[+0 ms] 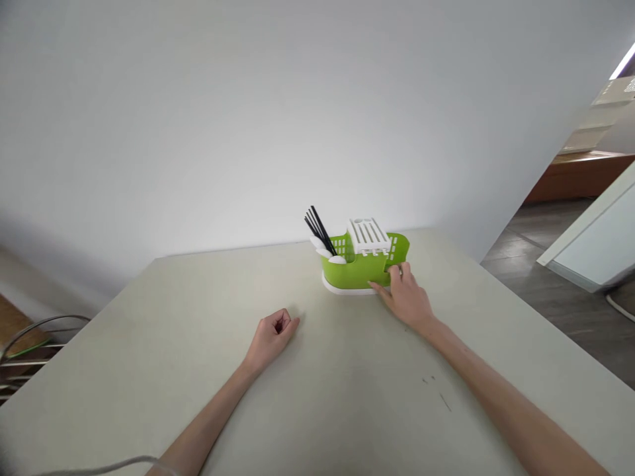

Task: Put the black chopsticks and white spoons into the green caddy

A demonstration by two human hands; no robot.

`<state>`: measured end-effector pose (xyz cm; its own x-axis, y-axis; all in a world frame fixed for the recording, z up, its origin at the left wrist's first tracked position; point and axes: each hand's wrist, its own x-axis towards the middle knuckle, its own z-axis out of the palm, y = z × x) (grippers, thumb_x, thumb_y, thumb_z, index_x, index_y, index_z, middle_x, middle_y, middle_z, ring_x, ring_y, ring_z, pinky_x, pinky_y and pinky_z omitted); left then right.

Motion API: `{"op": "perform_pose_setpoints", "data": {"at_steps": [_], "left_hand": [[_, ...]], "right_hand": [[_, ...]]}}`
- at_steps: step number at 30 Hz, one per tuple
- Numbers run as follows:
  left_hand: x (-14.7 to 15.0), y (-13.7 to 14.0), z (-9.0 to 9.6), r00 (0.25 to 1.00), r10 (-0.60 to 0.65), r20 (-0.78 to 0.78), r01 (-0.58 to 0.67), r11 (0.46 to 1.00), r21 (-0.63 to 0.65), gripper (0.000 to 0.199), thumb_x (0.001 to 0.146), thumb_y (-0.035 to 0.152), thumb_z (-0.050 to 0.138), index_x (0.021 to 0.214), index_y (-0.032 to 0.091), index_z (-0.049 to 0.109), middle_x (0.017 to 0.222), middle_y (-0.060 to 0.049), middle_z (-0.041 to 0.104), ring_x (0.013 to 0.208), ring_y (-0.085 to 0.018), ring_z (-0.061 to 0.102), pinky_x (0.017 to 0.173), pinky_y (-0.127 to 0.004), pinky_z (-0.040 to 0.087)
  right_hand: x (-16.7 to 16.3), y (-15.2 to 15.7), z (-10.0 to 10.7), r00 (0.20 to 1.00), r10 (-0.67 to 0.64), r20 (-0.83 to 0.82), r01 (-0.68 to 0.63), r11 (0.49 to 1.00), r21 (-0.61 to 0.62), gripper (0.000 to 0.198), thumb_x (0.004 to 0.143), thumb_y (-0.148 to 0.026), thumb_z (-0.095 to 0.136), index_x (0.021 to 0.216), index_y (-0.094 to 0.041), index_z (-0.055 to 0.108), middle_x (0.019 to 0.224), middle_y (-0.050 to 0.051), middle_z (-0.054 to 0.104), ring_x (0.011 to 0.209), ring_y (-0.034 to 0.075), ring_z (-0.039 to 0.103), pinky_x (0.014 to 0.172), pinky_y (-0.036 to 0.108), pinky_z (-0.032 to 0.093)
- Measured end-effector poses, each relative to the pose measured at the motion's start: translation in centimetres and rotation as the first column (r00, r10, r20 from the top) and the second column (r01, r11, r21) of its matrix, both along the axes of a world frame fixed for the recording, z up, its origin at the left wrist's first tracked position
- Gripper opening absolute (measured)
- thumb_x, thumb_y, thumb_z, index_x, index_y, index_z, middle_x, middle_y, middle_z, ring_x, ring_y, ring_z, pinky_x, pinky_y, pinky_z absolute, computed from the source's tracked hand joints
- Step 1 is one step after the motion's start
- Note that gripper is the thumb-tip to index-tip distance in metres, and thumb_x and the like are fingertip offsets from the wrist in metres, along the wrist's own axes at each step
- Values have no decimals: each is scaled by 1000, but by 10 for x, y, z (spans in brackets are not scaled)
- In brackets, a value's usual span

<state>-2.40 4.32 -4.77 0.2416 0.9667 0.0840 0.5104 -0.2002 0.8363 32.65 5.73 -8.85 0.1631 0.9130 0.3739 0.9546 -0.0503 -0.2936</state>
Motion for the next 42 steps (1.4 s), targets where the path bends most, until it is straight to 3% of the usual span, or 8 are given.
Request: {"op": "perform_pose_setpoints", "data": {"at_steps": [7,13,16,21,29,33,36,42], "left_hand": [[-36,2,-3,999,-34,8,34,999,-11,42,91,47,58,66,22,35,59,6,33,58,-11,28,56,-25,24],[-54,4,-6,999,-46,6,46,999,-11,43,91,48,58,66,22,35,59,6,32,58,-11,27,56,-25,24],[-57,5,-6,999,-52,7,52,999,-12,43,91,50,57,66,22,35,59,6,32,57,-11,27,55,-25,24],[-57,4,-6,999,-50,0,50,999,-5,44,90,51,57,66,22,35,59,6,32,58,-11,27,55,-25,24],[-58,5,-11,997,-60,-55,61,998,19,42,91,47,57,66,22,34,59,6,32,58,-11,27,56,-26,24],[-56,3,-12,990,-91,-112,100,992,78,40,91,42,56,65,22,33,59,6,33,58,-12,26,56,-26,24],[-54,0,-13,971,-121,-208,148,981,123,37,91,37,56,63,22,35,57,5,37,55,-12,27,56,-27,24],[-53,0,-22,914,-154,-376,254,939,231,35,93,30,54,65,21,35,58,4,43,55,-13,29,59,-28,23]], "right_hand": [[43,3,-8,999,-36,17,37,992,-123,68,96,-81,33,119,-19,48,133,21,50,85,28,67,63,39,50],[70,9,-11,998,-64,-2,63,990,-127,68,93,-80,39,118,-19,51,132,24,54,81,27,69,67,41,51],[66,3,-13,999,-45,-13,44,995,-90,67,93,-75,44,128,-18,49,143,27,48,91,30,70,68,41,51],[31,-21,-20,974,-109,-199,137,982,132,71,85,-52,60,143,-20,35,158,27,30,102,33,70,70,45,56],[-6,-28,-40,881,-87,-466,179,971,158,35,85,-36,53,116,-22,45,119,17,61,98,26,69,66,34,56],[-12,-27,-39,859,-52,-510,108,991,82,15,83,-31,50,93,-24,59,88,6,72,72,21,65,65,32,51],[-13,-32,-35,852,-45,-521,62,998,16,18,83,-31,47,75,-25,61,69,1,68,55,18,55,57,31,43],[-17,-41,-29,841,-57,-538,50,998,-27,21,82,-33,46,73,-25,63,66,-1,67,51,17,51,55,30,40]]}}
